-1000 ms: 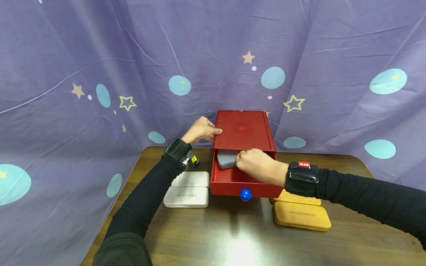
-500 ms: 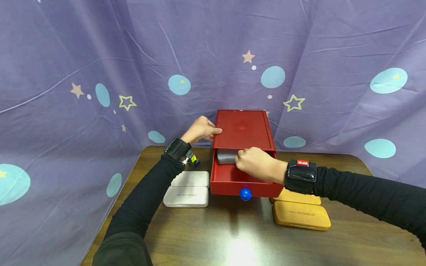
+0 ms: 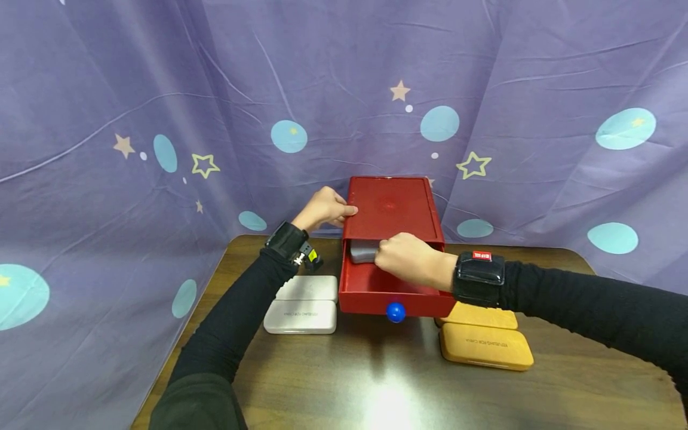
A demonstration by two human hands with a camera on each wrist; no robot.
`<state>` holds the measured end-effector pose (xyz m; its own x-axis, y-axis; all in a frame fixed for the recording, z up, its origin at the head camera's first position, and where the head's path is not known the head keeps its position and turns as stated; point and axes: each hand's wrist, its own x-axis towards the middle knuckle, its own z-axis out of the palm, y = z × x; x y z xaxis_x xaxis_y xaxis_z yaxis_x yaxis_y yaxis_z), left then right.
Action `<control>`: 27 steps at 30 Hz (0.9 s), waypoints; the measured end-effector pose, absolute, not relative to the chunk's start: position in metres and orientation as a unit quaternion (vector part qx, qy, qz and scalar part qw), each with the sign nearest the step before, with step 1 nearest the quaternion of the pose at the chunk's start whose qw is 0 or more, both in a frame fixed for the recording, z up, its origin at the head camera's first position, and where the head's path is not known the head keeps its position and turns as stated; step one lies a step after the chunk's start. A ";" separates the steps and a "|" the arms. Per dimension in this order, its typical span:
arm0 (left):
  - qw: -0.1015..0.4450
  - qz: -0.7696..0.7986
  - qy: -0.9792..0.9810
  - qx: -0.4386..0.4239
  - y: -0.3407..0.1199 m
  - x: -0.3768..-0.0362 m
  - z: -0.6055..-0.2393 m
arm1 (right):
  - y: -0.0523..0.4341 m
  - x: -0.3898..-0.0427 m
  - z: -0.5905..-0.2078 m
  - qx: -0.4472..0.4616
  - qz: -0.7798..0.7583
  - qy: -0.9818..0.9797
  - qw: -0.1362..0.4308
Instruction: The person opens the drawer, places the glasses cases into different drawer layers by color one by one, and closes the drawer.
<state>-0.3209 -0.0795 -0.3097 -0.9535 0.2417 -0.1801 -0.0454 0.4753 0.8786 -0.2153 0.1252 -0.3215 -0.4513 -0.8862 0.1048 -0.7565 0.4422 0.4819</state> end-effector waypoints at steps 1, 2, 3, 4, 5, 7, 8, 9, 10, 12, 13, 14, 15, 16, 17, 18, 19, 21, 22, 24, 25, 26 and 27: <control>0.140 0.508 0.848 0.058 -0.079 -0.321 -0.309 | 0.124 -0.215 -0.321 0.493 -0.185 -0.833 0.167; 0.139 0.507 0.849 0.059 -0.079 -0.321 -0.309 | 0.123 -0.216 -0.320 0.492 -0.183 -0.836 0.161; 0.139 0.506 0.849 0.059 -0.079 -0.320 -0.309 | 0.122 -0.216 -0.319 0.490 -0.183 -0.838 0.154; 0.140 0.506 0.849 0.058 -0.079 -0.320 -0.308 | 0.122 -0.216 -0.319 0.488 -0.182 -0.841 0.147; 0.141 0.506 0.849 0.058 -0.079 -0.320 -0.308 | 0.121 -0.217 -0.318 0.486 -0.181 -0.843 0.142; 0.142 0.507 0.848 0.057 -0.080 -0.320 -0.307 | 0.120 -0.217 -0.317 0.483 -0.177 -0.848 0.132; 0.142 0.507 0.849 0.057 -0.080 -0.320 -0.307 | 0.119 -0.217 -0.315 0.480 -0.177 -0.850 0.127; 0.142 0.507 0.848 0.057 -0.080 -0.321 -0.307 | 0.118 -0.217 -0.314 0.477 -0.175 -0.853 0.119; 0.142 0.507 0.848 0.057 -0.080 -0.321 -0.307 | 0.117 -0.217 -0.313 0.472 -0.173 -0.857 0.113; 0.141 0.506 0.849 0.056 -0.081 -0.322 -0.307 | 0.114 -0.217 -0.309 0.464 -0.169 -0.863 0.103; 0.141 0.507 0.848 0.056 -0.081 -0.323 -0.308 | 0.113 -0.218 -0.307 0.461 -0.166 -0.867 0.097; 0.143 0.508 0.848 0.055 -0.080 -0.323 -0.308 | 0.112 -0.218 -0.306 0.456 -0.163 -0.871 0.088; 0.142 0.508 0.848 0.054 -0.080 -0.323 -0.308 | 0.111 -0.218 -0.304 0.452 -0.158 -0.874 0.081; 0.143 0.508 0.848 0.054 -0.080 -0.323 -0.308 | 0.110 -0.219 -0.302 0.450 -0.157 -0.876 0.075; 0.143 0.508 0.848 0.053 -0.080 -0.323 -0.308 | 0.110 -0.219 -0.301 0.448 -0.153 -0.878 0.068; 0.143 0.508 0.848 0.053 -0.079 -0.323 -0.309 | 0.110 -0.218 -0.299 0.446 -0.150 -0.881 0.059; 0.144 0.508 0.848 0.052 -0.079 -0.323 -0.309 | 0.110 -0.218 -0.297 0.444 -0.148 -0.882 0.052; 0.145 0.507 0.848 0.052 -0.079 -0.323 -0.309 | 0.110 -0.218 -0.294 0.439 -0.145 -0.886 0.038; 0.145 0.508 0.847 0.052 -0.078 -0.323 -0.310 | 0.110 -0.218 -0.292 0.437 -0.145 -0.887 0.031; 0.145 0.510 0.846 0.053 -0.078 -0.323 -0.310 | 0.110 -0.217 -0.289 0.436 -0.144 -0.888 0.025; 0.145 0.510 0.846 0.052 -0.079 -0.323 -0.310 | 0.110 -0.217 -0.288 0.435 -0.142 -0.889 0.021; 0.145 0.511 0.846 0.052 -0.079 -0.323 -0.310 | 0.111 -0.217 -0.286 0.433 -0.140 -0.890 0.017; 0.145 0.512 0.845 0.052 -0.079 -0.322 -0.310 | 0.111 -0.217 -0.285 0.430 -0.137 -0.892 0.013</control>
<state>-0.3224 -0.0788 -0.3097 -0.9522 0.2373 -0.1923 -0.0603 0.4711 0.8800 -0.2168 0.1108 -0.2852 -0.6296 -0.7710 -0.0953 -0.7640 0.5922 0.2562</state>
